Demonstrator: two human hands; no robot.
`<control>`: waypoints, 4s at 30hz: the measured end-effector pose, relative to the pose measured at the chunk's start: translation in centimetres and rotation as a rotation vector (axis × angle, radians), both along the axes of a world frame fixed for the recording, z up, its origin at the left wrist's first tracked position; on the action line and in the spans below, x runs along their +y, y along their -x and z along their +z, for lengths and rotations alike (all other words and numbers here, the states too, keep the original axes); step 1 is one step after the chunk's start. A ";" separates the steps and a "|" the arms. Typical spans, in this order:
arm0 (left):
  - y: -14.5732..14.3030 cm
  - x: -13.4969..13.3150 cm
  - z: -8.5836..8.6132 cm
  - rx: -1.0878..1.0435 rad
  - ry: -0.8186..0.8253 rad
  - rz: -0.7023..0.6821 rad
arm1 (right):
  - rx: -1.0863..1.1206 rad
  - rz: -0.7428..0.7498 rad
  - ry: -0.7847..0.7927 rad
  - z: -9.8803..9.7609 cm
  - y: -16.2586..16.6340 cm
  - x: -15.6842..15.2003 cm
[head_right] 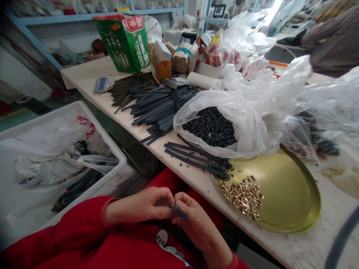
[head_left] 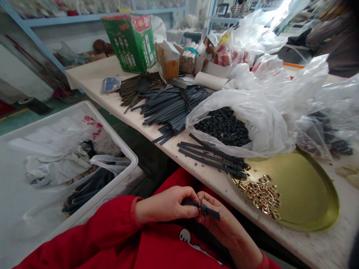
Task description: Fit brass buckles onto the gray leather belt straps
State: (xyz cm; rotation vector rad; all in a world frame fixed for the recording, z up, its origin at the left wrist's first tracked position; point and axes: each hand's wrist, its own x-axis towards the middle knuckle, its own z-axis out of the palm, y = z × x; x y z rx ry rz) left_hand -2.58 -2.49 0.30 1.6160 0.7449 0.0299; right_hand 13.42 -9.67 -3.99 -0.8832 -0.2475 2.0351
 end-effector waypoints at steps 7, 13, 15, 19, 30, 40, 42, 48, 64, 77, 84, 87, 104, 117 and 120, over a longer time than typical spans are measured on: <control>0.2 0.0 -0.1 0.064 -0.114 0.055 | 0.001 -0.009 0.001 0.1 0.2 -0.2; -0.2 -0.3 -0.9 0.114 -0.113 0.102 | -0.097 0.016 -0.058 0.4 0.3 -0.3; -0.2 -0.5 -1.0 0.135 -0.071 0.101 | -0.108 0.014 -0.089 0.5 0.3 -0.4; -0.1 -0.5 -0.4 0.145 -0.104 0.060 | -0.138 0.000 -0.118 0.3 0.1 -0.3; -0.2 -0.6 -0.9 0.111 -0.018 0.112 | -0.655 -0.198 -0.263 -1.0 0.3 0.0; 0.0 -0.6 -1.0 0.076 0.146 0.049 | -0.459 0.042 -0.231 -0.7 -0.2 -0.8; 0.0 -0.5 -0.9 0.040 0.249 0.050 | -0.286 0.050 -0.189 -0.7 -0.2 -0.8; 0.1 -0.3 -1.0 0.041 0.351 0.082 | -0.321 -0.017 -0.184 -1.4 -0.4 -1.0; 0.7 -0.6 -2.3 0.014 0.395 0.177 | -0.759 0.051 -0.262 -1.4 -0.2 -0.8; 1.3 -3.1 -4.7 0.089 0.397 0.195 | -1.072 0.171 -0.545 -2.5 0.6 -3.0; 1.2 -4.3 -4.0 0.193 0.370 0.192 | -1.000 0.158 -0.459 -3.5 0.9 -4.4; 1.2 -4.5 -3.6 0.213 0.358 0.174 | -0.968 0.158 -0.444 -4.1 1.0 -5.1; 1.7 -9.3 -3.2 0.235 -0.079 0.102 | -1.156 0.200 -0.751 -4.0 0.8 -8.8; 1.9 -10.8 -1.9 0.284 -0.405 -0.058 | -1.237 0.093 -0.940 -4.4 2.3 -10.7; 2.3 -10.3 -2.0 0.259 -0.383 -0.065 | -1.190 0.069 -0.852 -4.7 2.4 -10.7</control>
